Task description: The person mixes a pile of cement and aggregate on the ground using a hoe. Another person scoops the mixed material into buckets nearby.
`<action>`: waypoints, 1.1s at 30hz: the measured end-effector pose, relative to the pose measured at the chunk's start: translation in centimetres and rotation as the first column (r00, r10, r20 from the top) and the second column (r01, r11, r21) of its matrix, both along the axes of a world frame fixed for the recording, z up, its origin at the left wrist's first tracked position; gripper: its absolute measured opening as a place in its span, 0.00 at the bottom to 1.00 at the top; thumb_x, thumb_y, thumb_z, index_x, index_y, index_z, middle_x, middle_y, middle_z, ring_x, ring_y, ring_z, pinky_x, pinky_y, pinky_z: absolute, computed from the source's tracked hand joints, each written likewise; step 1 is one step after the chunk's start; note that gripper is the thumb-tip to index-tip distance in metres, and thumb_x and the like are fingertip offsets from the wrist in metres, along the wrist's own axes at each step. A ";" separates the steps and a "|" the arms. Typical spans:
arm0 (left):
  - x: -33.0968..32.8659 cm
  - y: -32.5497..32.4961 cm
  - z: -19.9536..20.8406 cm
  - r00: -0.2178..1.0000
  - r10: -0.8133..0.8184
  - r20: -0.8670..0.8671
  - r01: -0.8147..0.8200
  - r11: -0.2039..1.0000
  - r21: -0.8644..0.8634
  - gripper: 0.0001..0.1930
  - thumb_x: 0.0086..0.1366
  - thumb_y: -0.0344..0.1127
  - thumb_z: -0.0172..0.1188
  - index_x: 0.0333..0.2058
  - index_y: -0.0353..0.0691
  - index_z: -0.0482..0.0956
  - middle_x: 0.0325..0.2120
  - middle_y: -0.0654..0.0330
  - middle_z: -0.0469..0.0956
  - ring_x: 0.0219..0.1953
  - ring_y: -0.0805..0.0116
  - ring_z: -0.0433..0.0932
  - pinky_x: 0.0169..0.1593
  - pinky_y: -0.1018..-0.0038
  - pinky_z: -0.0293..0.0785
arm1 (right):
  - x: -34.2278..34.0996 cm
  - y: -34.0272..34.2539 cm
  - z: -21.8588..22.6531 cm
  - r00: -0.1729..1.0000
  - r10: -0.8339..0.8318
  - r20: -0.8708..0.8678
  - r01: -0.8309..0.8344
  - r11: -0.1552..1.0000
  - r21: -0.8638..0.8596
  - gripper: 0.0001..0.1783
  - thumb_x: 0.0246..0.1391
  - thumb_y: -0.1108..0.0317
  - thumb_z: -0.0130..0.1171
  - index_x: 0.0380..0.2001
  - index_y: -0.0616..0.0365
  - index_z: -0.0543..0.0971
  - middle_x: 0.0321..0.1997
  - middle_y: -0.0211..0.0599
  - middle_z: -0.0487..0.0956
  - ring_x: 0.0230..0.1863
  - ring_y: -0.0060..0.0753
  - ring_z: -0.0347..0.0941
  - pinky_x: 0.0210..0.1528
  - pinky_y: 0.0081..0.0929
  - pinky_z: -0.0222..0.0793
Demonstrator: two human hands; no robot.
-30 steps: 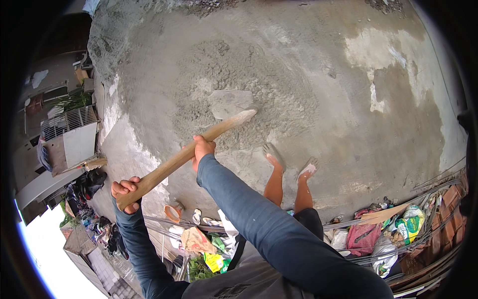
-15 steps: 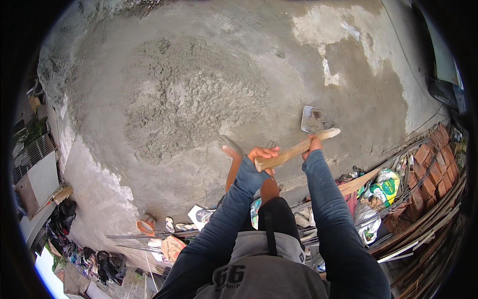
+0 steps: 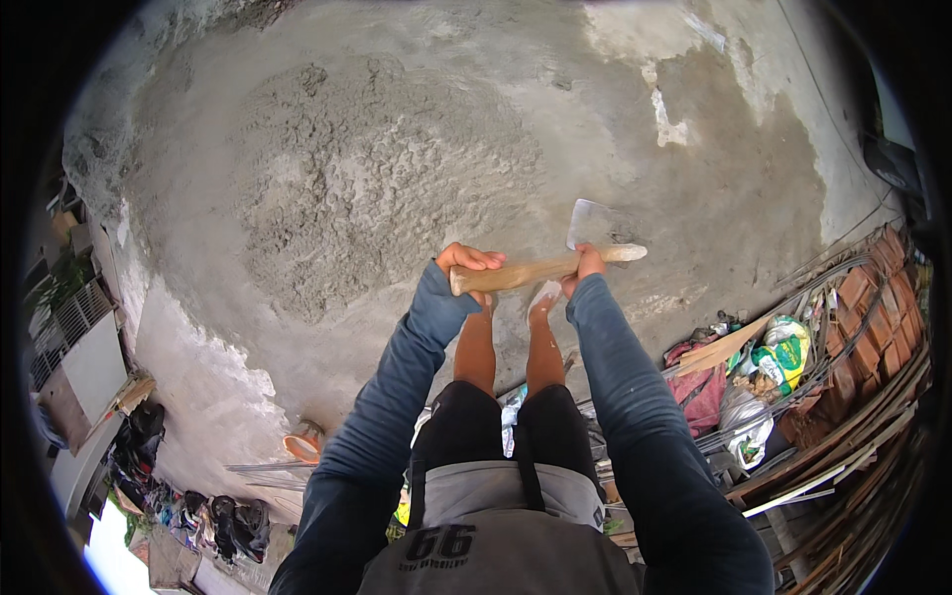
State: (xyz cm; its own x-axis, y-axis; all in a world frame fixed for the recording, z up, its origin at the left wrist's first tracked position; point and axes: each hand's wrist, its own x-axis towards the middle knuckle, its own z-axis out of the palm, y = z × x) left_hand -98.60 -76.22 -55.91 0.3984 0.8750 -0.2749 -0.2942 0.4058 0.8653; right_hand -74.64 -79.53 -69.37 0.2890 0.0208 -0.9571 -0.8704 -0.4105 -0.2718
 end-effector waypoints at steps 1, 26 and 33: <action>-3.7 0.6 2.3 0.999 0.009 -0.054 -0.008 1.000 0.009 0.24 0.43 0.10 0.53 0.38 0.42 0.68 0.39 0.57 0.75 0.54 0.56 0.73 0.59 0.60 0.69 | -4.2 1.5 1.4 0.997 -0.012 -0.078 0.014 0.999 0.029 0.21 0.50 0.66 0.56 0.47 0.61 0.65 0.41 0.41 0.70 0.39 0.40 0.71 0.39 0.44 0.73; 8.6 -4.6 1.6 0.972 0.091 0.216 -0.079 0.995 -0.061 0.24 0.44 0.09 0.57 0.37 0.42 0.67 0.45 0.56 0.74 0.61 0.56 0.67 0.61 0.65 0.65 | 11.2 -1.3 2.5 0.983 0.099 0.155 -0.111 0.991 0.071 0.22 0.49 0.66 0.57 0.47 0.59 0.66 0.38 0.41 0.72 0.39 0.45 0.73 0.42 0.45 0.73; 17.1 -2.9 -3.3 0.981 0.085 0.174 -0.041 0.969 -0.243 0.21 0.46 0.10 0.56 0.37 0.41 0.68 0.44 0.55 0.75 0.60 0.60 0.68 0.61 0.67 0.65 | 19.7 -2.9 -3.7 0.979 0.116 0.168 -0.109 0.993 -0.049 0.25 0.49 0.67 0.55 0.50 0.55 0.63 0.42 0.42 0.71 0.42 0.47 0.73 0.42 0.50 0.74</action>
State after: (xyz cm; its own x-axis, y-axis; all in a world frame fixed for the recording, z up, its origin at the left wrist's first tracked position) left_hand -81.47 -79.17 -59.25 0.4071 0.8183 -0.4058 -0.4692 0.5685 0.6757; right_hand -54.98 -82.45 -73.02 0.4455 0.0260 -0.8949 -0.7606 -0.5162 -0.3936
